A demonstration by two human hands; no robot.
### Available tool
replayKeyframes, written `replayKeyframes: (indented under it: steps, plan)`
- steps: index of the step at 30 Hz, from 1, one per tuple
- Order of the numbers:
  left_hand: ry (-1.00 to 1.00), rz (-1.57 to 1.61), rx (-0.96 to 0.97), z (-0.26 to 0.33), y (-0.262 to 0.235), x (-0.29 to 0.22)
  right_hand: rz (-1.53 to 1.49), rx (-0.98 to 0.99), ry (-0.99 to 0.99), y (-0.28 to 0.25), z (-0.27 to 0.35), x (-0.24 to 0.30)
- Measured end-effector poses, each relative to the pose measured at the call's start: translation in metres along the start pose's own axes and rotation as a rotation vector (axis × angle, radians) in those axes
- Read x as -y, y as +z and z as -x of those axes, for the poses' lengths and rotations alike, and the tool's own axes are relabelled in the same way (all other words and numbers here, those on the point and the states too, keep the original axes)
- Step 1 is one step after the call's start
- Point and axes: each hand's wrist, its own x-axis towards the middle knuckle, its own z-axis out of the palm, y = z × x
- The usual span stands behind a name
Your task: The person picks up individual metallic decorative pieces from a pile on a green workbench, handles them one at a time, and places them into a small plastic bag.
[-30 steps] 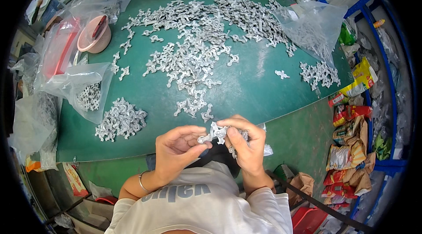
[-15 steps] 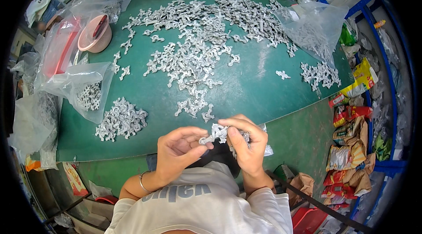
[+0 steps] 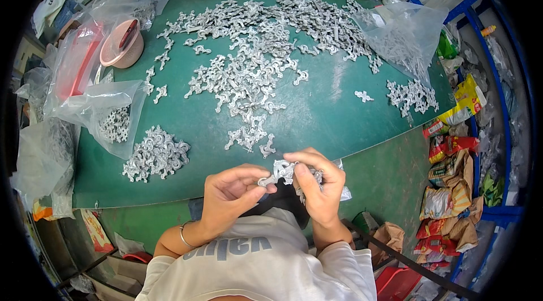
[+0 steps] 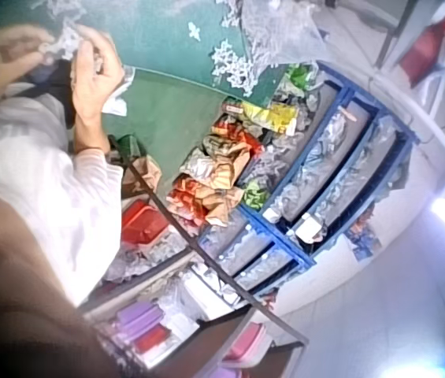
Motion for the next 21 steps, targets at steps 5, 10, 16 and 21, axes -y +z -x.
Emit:
replayKeyframes:
  steps: [5,10,16,21]
  plan:
    - [-0.017,-0.014,0.006,-0.0001,0.0,-0.0013,-0.045,-0.013,0.047,-0.0007,0.0012,-0.0006]
    - [-0.035,0.003,0.009,-0.0001,-0.0005,-0.0004,-0.071,-0.025,0.05,-0.0007,0.0021,-0.002]
    - [-0.072,-0.003,-0.024,0.0,0.0029,-0.0034,-0.078,-0.023,0.025,-0.0012,0.002,-0.0046]
    - [-0.068,-0.006,-0.025,0.001,0.0021,-0.0025,-0.101,-0.021,0.03,-0.0004,0.0023,-0.005]
